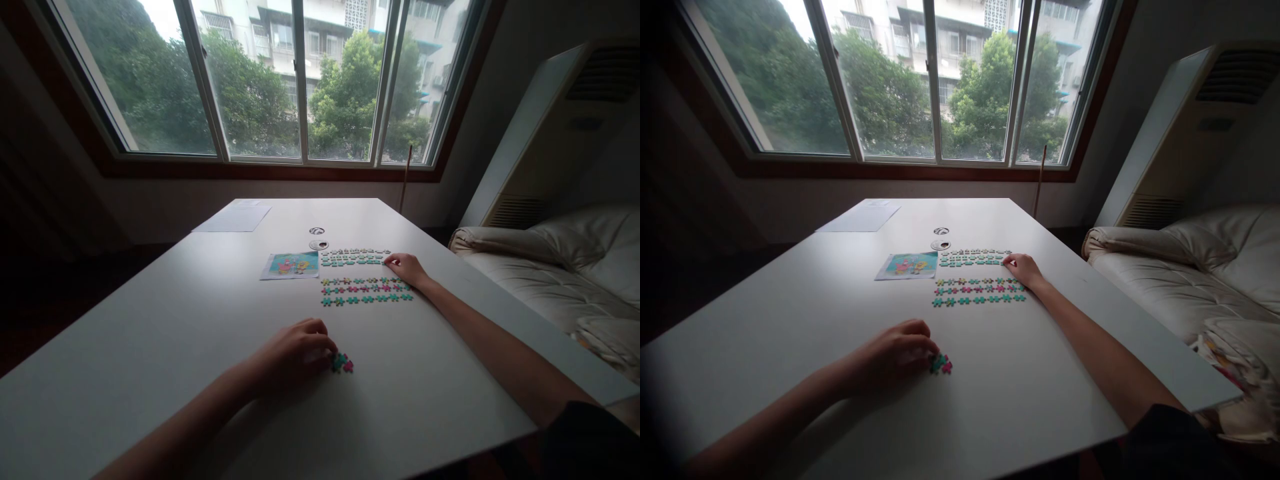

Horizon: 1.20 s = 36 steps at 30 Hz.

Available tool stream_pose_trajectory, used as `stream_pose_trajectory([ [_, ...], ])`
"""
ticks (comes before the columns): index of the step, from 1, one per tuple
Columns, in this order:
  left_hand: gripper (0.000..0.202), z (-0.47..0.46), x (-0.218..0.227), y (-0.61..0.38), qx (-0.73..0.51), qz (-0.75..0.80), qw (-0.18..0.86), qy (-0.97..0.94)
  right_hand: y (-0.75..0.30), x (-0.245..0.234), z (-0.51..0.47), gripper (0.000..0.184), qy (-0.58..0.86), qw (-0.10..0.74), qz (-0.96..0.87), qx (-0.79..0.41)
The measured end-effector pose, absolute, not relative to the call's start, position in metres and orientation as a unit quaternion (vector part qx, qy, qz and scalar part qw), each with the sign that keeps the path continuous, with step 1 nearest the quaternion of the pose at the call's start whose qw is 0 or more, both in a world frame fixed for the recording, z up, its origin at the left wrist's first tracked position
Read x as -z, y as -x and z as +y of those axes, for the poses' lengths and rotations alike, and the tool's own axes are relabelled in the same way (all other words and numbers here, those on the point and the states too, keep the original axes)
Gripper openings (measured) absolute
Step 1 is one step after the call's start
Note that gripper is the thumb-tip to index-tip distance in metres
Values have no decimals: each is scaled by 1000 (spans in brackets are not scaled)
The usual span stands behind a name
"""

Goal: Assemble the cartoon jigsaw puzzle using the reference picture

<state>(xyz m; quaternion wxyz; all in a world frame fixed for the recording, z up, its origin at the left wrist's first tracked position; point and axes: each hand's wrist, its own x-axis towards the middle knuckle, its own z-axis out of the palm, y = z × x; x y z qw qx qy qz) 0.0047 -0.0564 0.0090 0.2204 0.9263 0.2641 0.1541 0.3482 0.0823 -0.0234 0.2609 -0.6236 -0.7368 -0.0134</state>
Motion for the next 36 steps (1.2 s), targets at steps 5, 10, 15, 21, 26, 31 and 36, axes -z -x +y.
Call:
stream_pose_trajectory([
  [5,17,-57,-13,-4,-136,266,233,-925,-347,21,80,14,617,270,-739,21],
  [10,15,-60,-22,-4,-119,276,246,-922,-331,5,68,15,593,299,-747,40],
  [15,16,-59,-23,0,-132,276,263,-915,-291,-13,26,11,494,329,-805,13],
  [21,4,-56,-20,1,-180,304,349,-868,-239,-18,-38,13,366,250,-891,-103],
  [26,9,-56,-20,-6,-264,337,451,-783,-222,-18,-58,14,309,247,-908,-137],
  [31,17,-52,-17,-8,-301,346,502,-734,-219,-18,-60,13,308,280,-892,-175],
  [36,19,-50,-18,-8,-329,355,498,-720,-218,-21,-62,11,305,304,-876,-217],
])
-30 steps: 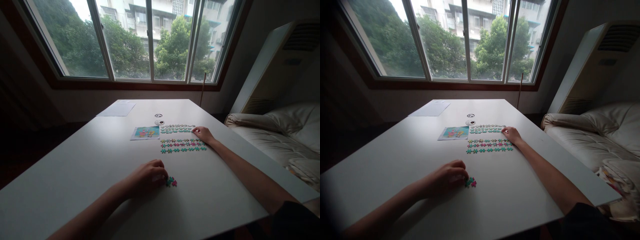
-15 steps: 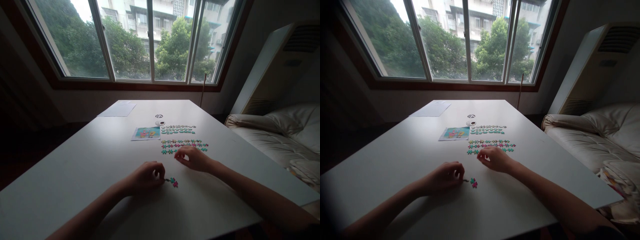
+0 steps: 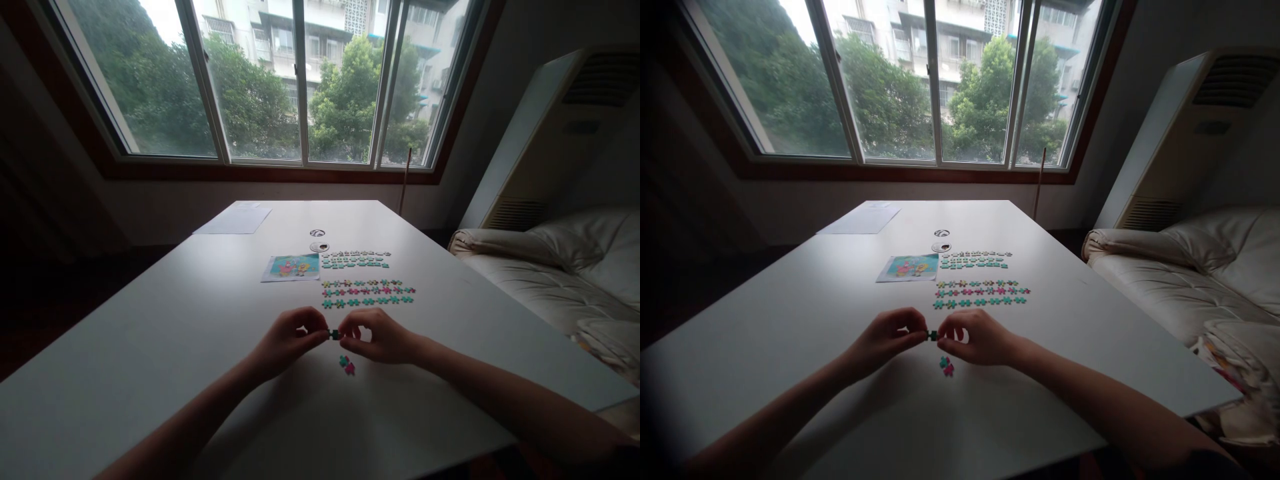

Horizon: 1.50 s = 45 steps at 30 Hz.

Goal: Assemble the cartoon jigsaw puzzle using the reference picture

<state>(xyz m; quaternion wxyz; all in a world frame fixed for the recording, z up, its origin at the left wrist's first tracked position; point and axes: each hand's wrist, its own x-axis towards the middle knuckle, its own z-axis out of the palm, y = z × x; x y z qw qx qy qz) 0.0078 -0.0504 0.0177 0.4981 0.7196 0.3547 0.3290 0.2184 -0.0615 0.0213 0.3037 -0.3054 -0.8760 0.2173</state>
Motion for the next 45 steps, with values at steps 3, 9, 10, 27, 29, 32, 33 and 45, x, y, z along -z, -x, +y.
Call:
stream_pose_trajectory([
  [3,20,-51,-18,-8,-337,357,491,-719,-218,-22,-62,13,310,313,-866,-237],
  [9,21,-52,-18,-9,-337,353,485,-725,-216,-21,-62,16,323,320,-857,-244],
  [10,21,-52,-18,-9,-335,354,481,-729,-216,-21,-62,16,326,318,-855,-247],
  [27,24,-68,-16,-8,-155,270,142,-940,-267,-21,-18,30,402,393,-797,-220],
  [29,27,-71,-18,-10,-133,262,118,-949,-266,-22,-19,28,403,382,-806,-206],
  [32,28,-72,-20,-11,-102,262,101,-954,-267,-25,-17,28,405,353,-822,-189],
  [33,27,-72,-21,-11,-95,263,99,-955,-270,-26,-15,27,408,342,-827,-180],
  [45,15,-62,-18,-1,-91,299,65,-948,-381,-22,32,25,609,183,-760,-138],
])
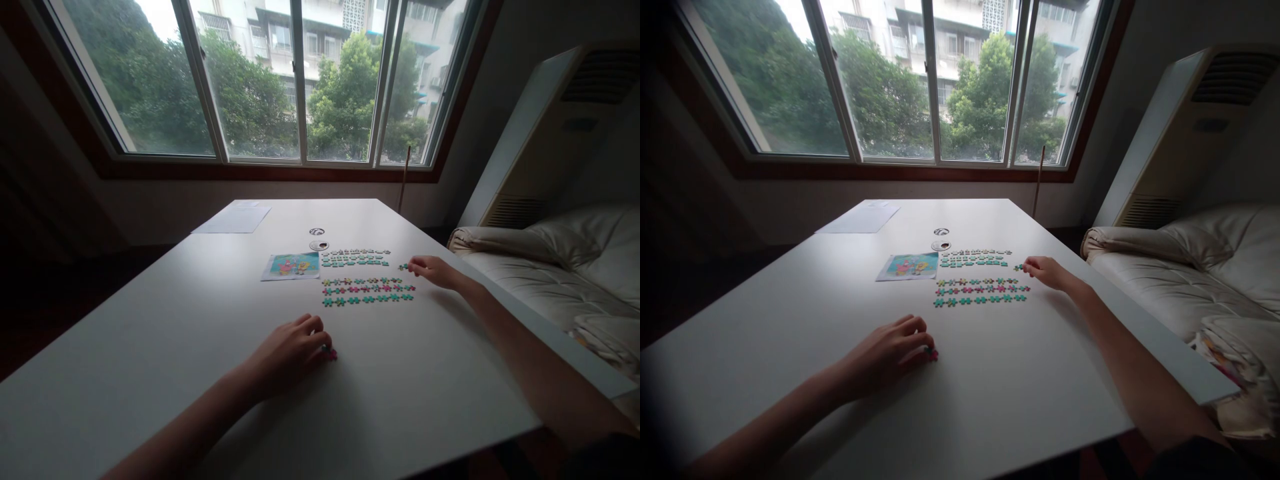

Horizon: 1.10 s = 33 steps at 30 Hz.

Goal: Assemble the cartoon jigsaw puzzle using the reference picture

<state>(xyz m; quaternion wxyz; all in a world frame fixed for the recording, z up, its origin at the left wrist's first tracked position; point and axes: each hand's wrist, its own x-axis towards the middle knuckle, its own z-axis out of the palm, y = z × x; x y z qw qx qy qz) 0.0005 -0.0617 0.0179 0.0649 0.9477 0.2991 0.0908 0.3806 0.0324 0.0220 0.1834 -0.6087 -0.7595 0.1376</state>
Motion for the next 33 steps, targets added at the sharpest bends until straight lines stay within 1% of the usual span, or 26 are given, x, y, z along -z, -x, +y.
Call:
stream_pose_trajectory([
  [3,15,-60,-18,0,-91,298,68,-948,-394,-18,33,29,623,136,-747,-188],
  [8,18,-59,-17,1,-97,293,83,-948,-395,-14,30,37,625,96,-727,-267],
  [11,18,-59,-18,1,-102,289,93,-947,-394,-13,31,39,628,82,-714,-298],
  [18,15,-57,-20,-1,-99,292,140,-941,-395,-17,30,37,638,59,-718,-271],
  [26,12,-58,-21,0,-83,325,177,-925,-387,-28,24,31,658,15,-730,-182],
  [30,13,-55,-18,2,-91,339,207,-913,-369,-34,20,25,642,46,-756,-118],
  [33,8,-53,-15,3,-122,337,243,-902,-334,-37,7,26,581,93,-803,-97],
])
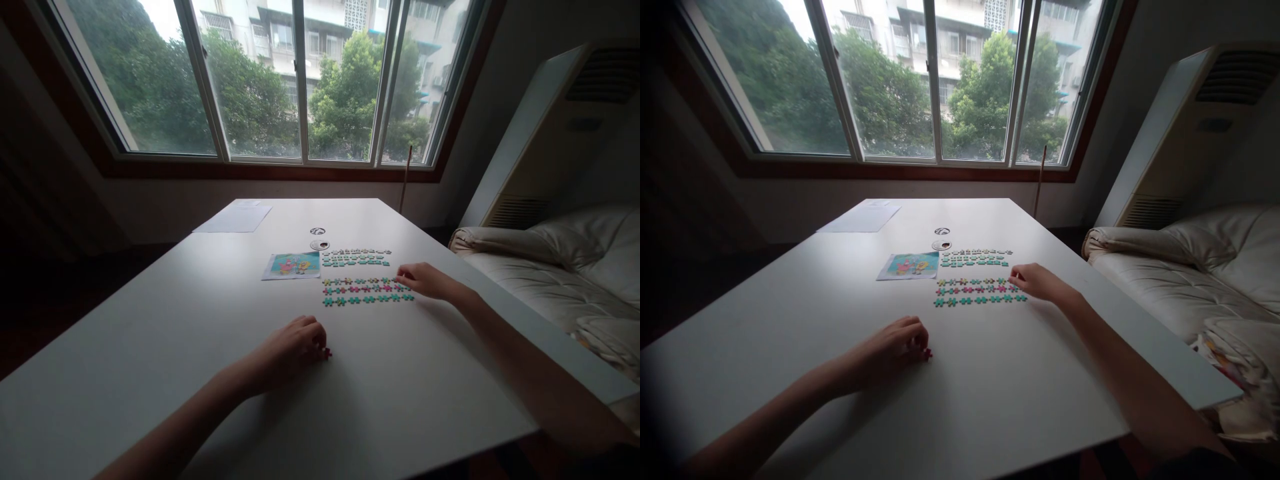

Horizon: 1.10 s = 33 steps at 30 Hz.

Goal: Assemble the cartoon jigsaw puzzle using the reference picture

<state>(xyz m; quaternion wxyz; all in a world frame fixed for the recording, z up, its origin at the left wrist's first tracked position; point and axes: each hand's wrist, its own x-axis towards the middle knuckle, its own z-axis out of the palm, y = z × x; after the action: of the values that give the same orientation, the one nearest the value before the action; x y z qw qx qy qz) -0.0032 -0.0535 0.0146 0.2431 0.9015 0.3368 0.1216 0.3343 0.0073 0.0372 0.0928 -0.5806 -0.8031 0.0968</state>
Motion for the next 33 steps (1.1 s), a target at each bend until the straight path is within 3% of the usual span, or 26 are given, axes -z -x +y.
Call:
stream_pose_trajectory([
  [4,8,-55,-15,0,-167,350,284,-877,-276,-36,-24,22,470,124,-869,-90],
  [9,17,-58,-21,-6,-226,368,340,-835,-230,-34,-62,18,336,128,-918,-166],
  [15,15,-59,-21,-7,-258,365,403,-799,-219,-32,-73,22,365,171,-894,-198],
  [33,15,-61,-19,-8,-273,342,416,-798,-215,-24,-69,18,350,255,-843,-320],
])
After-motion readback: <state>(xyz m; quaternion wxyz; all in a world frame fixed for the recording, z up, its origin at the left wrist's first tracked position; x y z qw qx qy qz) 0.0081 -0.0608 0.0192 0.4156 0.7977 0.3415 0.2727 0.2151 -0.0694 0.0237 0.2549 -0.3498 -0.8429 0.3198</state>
